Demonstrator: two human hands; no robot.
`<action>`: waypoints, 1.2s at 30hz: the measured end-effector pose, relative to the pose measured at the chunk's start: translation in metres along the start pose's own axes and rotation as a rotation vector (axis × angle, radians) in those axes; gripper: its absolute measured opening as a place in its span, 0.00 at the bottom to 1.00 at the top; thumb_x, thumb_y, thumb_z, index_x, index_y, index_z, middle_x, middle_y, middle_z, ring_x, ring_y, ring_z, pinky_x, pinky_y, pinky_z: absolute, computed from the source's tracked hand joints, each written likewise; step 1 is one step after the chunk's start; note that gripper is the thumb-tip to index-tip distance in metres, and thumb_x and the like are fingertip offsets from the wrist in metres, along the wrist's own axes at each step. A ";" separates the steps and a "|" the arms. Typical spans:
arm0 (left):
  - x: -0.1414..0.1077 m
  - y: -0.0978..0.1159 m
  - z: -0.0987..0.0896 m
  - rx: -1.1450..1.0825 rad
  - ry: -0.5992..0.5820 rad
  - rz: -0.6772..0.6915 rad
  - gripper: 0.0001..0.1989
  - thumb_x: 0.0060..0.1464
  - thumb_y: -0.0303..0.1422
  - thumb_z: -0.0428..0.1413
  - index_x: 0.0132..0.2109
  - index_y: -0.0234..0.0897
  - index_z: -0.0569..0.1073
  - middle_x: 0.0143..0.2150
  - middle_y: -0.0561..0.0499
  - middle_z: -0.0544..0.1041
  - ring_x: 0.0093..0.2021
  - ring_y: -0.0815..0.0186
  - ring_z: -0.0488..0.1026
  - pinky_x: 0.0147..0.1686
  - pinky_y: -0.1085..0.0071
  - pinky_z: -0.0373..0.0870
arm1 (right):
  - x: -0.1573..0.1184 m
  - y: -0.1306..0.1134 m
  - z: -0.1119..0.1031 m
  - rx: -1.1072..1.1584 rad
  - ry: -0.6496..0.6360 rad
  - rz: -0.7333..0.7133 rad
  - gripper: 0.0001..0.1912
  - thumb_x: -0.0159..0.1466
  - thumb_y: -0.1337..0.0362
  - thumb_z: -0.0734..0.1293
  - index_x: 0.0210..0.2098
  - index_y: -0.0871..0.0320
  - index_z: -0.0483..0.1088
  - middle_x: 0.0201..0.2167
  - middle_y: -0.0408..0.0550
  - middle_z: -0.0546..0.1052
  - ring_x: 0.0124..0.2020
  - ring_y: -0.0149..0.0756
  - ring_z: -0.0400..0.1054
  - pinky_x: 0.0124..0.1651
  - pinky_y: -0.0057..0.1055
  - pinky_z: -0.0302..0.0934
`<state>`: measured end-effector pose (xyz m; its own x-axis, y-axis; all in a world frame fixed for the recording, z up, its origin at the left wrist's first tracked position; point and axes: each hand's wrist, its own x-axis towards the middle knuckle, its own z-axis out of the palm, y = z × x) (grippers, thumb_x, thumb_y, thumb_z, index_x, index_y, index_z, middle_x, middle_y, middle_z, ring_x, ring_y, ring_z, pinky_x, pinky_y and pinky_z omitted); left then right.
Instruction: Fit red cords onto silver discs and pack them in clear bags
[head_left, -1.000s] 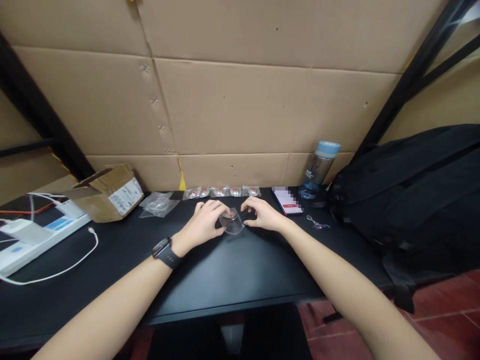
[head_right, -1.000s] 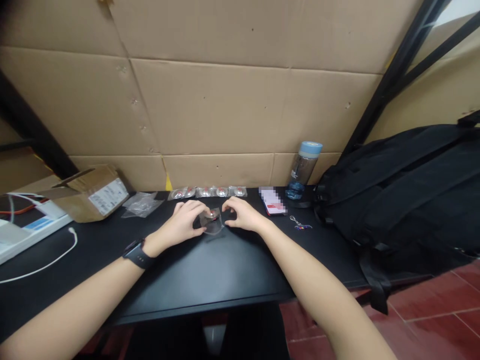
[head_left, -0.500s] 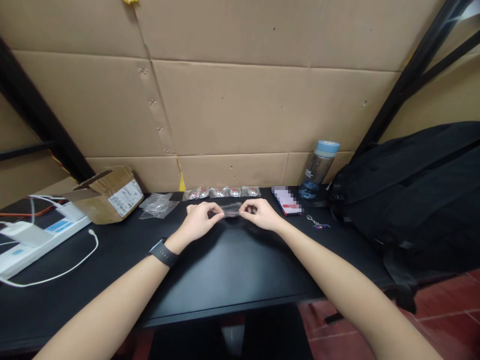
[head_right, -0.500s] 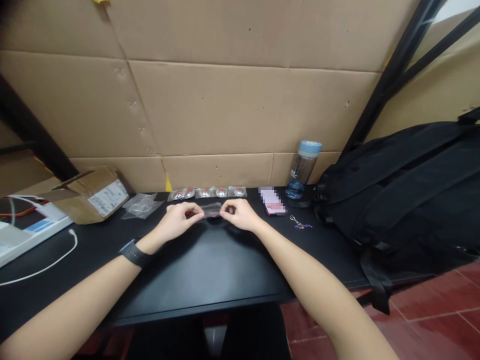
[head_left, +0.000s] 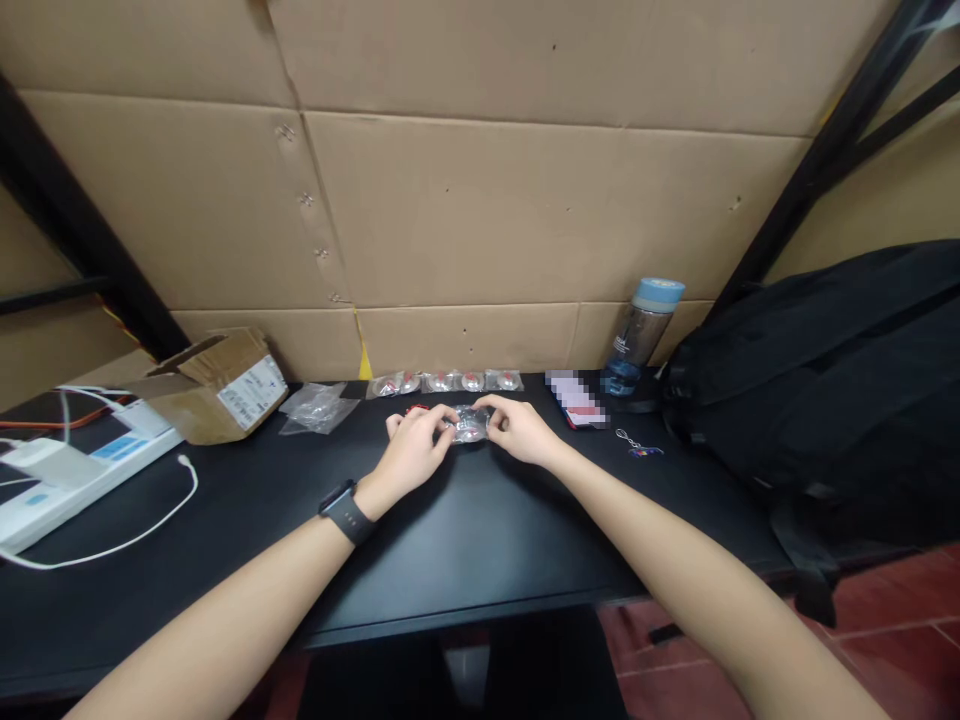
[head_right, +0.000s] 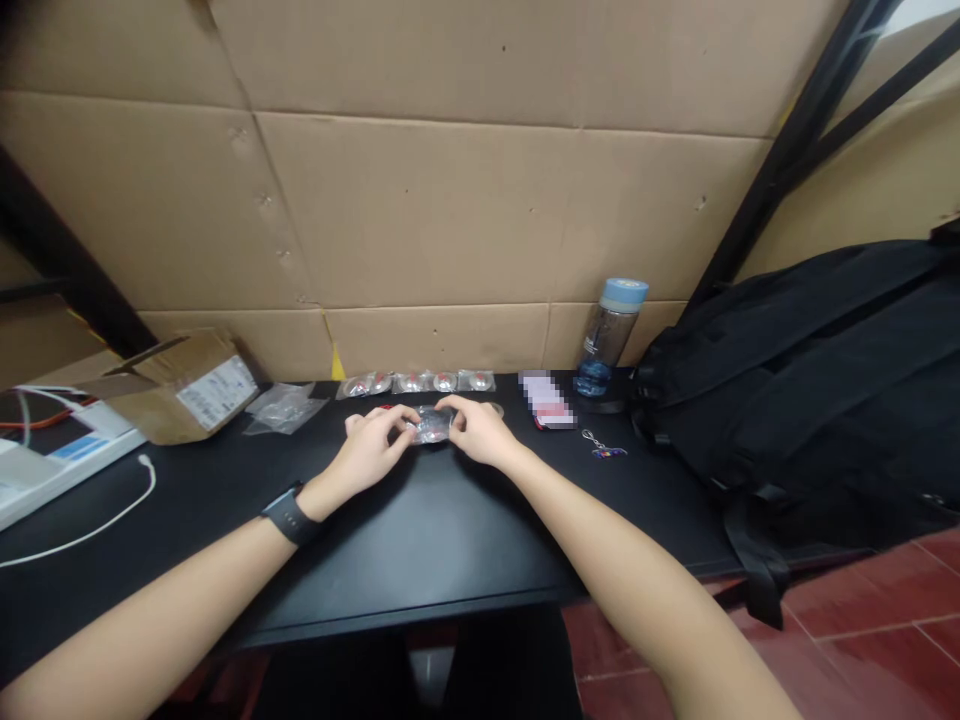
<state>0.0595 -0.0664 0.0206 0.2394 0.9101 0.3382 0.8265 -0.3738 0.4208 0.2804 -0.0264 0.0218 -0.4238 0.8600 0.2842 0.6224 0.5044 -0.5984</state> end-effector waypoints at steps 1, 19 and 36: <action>0.000 0.000 0.003 0.023 0.006 0.019 0.09 0.66 0.34 0.51 0.48 0.47 0.75 0.41 0.53 0.83 0.51 0.57 0.73 0.49 0.57 0.54 | 0.000 -0.001 0.000 -0.053 -0.023 -0.020 0.21 0.59 0.72 0.64 0.50 0.51 0.76 0.27 0.39 0.79 0.28 0.30 0.70 0.39 0.27 0.60; 0.001 -0.009 0.012 0.100 0.013 0.177 0.09 0.64 0.30 0.53 0.47 0.45 0.76 0.50 0.49 0.81 0.61 0.54 0.67 0.55 0.52 0.52 | -0.004 -0.001 -0.004 -0.295 -0.095 -0.192 0.15 0.69 0.61 0.64 0.53 0.52 0.77 0.45 0.49 0.83 0.46 0.43 0.75 0.52 0.39 0.63; 0.015 -0.023 -0.027 -0.027 0.143 -0.093 0.10 0.65 0.39 0.52 0.49 0.45 0.75 0.38 0.51 0.84 0.48 0.56 0.76 0.49 0.58 0.53 | 0.047 -0.003 0.009 0.428 -0.056 0.095 0.16 0.58 0.58 0.74 0.42 0.63 0.78 0.30 0.48 0.82 0.30 0.35 0.74 0.38 0.29 0.65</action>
<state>0.0304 -0.0489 0.0386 0.0862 0.9068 0.4127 0.8270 -0.2961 0.4779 0.2525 0.0113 0.0303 -0.4199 0.8897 0.1792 0.3368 0.3361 -0.8795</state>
